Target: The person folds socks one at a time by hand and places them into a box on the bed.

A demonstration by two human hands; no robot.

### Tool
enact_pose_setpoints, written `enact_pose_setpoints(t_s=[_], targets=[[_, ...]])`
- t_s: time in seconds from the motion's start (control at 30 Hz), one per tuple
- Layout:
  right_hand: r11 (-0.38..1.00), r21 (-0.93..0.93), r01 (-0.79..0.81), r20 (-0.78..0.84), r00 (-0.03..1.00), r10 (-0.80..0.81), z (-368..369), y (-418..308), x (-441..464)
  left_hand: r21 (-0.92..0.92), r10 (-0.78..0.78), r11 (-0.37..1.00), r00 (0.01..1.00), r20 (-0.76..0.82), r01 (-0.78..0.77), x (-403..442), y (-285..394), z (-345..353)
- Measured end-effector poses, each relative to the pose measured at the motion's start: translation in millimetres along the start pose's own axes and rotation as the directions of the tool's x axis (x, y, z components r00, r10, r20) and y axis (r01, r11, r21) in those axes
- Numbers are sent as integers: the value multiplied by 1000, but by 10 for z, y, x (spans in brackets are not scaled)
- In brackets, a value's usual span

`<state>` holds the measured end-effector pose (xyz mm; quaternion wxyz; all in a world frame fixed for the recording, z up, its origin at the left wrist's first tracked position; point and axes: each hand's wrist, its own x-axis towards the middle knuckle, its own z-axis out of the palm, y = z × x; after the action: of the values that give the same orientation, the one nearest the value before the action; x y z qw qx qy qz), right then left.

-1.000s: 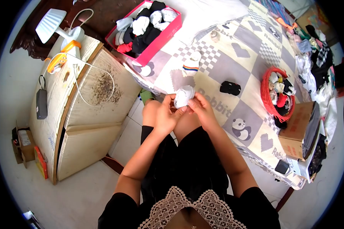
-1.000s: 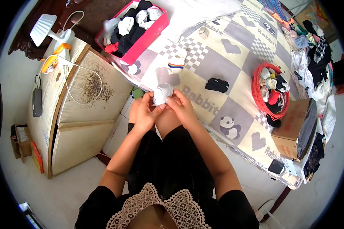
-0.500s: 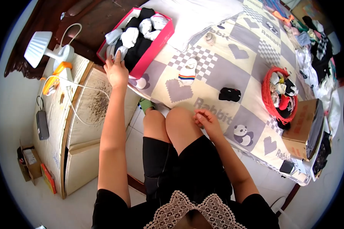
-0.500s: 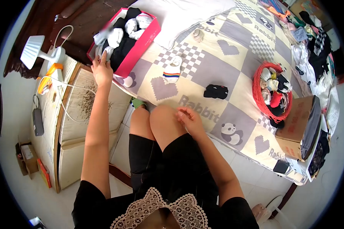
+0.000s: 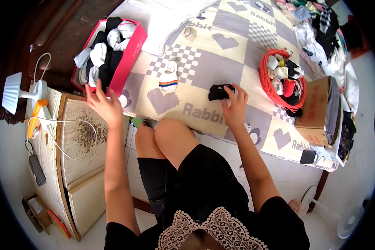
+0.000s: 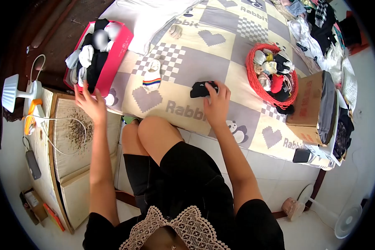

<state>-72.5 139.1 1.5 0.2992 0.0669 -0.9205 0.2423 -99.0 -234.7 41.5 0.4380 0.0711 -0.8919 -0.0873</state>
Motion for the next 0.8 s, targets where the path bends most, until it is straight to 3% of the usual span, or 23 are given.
enact_pose_setpoints(t_s=[0.03, 0.1, 0.13, 0.17, 0.2, 0.23, 0.27, 0.3, 0.37, 0.4, 0.47, 0.5, 0.57, 0.6, 0.63, 0.7, 0.73, 0.8], targets=[[1000, -14, -16, 32, 999, 17, 23, 68, 41, -30, -23, 999, 999, 47, 24, -132, 209, -26], [999, -34, -31, 63, 997, 33, 78, 231, 79, -338, -60, 927, 953, 297, 163, -377, 675, -95], [992, 40, -117, 205, 973, 107, 124, 345, 75, -381, -20, 909, 932, 361, 167, -476, 926, -113], [972, 102, -212, 348, 923, 165, 144, 418, 82, -519, 27, 812, 871, 490, 267, -566, 1077, -85], [972, 100, -211, 346, 924, 165, 134, 423, 112, -569, 14, 554, 677, 736, 607, -687, 1204, -22], [838, 283, -466, 428, 844, 324, 113, 378, 152, -565, 45, 476, 623, 781, 674, -758, 1373, 1], [606, 420, -676, 537, 723, 435, 90, 317, 194, -548, 80, 398, 567, 820, 736, -819, 1538, 15], [604, 421, -677, 540, 722, 433, 38, 225, 213, -546, 77, 401, 567, 820, 736, -873, 1672, 40], [923, 321, -215, 169, 971, 167, -110, -13, 193, -360, 202, -82, 369, 907, 929, -926, 1877, 94], [919, 328, -217, 169, 971, 170, -148, -103, 171, -361, 199, -75, 369, 908, 930, -879, 1955, 68], [912, 398, -95, 159, 987, 34, -207, -250, 118, -301, 204, -250, 354, 913, 920, -739, 2048, -40], [908, 408, -99, 159, 987, 36, -232, -290, 126, -303, 198, -241, 353, 915, 922, -726, 2002, -46], [853, 523, 9, 203, 970, -135, -255, -352, 186, -221, 194, -348, 301, 934, 911, -664, 1879, -44], [841, 539, 50, 209, 959, -191, -262, -368, 216, -276, 109, -383, 340, 934, 881, -651, 1862, -83], [835, 547, 53, 205, 959, -196, -238, -395, 221, -284, 100, -380, 344, 933, 880, -653, 1789, -73], [783, 621, 33, 262, 933, -247, -196, -453, 228, -525, -52, -172, 524, 850, 834, -636, 1544, -21], [769, 633, -87, 353, 917, -187, -157, -470, 188, -638, -156, 3, 630, 760, 770, -573, 1404, -15], [783, 620, -43, 342, 913, -221, -23, -446, 178, -740, -290, 403, 842, 455, 538, -398, 1027, 4]])
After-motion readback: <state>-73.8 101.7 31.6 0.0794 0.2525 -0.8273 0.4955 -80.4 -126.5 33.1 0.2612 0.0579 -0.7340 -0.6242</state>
